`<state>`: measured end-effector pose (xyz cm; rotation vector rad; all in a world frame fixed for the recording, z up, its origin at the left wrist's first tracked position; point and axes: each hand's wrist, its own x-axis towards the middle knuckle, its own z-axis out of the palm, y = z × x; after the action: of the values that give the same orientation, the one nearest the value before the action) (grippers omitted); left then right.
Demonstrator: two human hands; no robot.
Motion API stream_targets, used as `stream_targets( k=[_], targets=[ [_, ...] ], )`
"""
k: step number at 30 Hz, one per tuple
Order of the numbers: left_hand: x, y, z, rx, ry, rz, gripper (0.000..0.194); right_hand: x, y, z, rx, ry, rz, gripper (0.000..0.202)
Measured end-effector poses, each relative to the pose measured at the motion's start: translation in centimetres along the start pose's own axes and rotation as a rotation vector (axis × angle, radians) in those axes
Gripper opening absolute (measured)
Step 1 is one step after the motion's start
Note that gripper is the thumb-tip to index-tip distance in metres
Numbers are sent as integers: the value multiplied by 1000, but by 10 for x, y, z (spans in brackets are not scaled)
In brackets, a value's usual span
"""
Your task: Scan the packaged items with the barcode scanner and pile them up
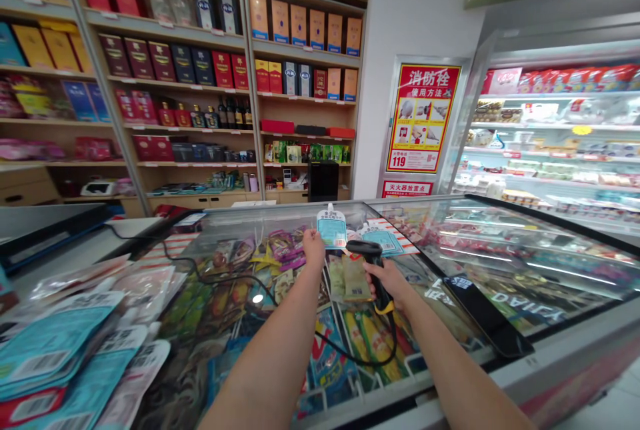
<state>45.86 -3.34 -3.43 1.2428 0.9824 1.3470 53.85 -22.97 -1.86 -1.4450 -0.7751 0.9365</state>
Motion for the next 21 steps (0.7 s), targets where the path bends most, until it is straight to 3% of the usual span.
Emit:
stream_targets(
  k=[17,21],
  targets=[
    [-1,-5,1,-4,10,-3,1,-2,-1,6,61,2,15,26],
    [-4,0,-11,5,3,8,3,-8,-5,13,70,-21,38,27]
  ],
)
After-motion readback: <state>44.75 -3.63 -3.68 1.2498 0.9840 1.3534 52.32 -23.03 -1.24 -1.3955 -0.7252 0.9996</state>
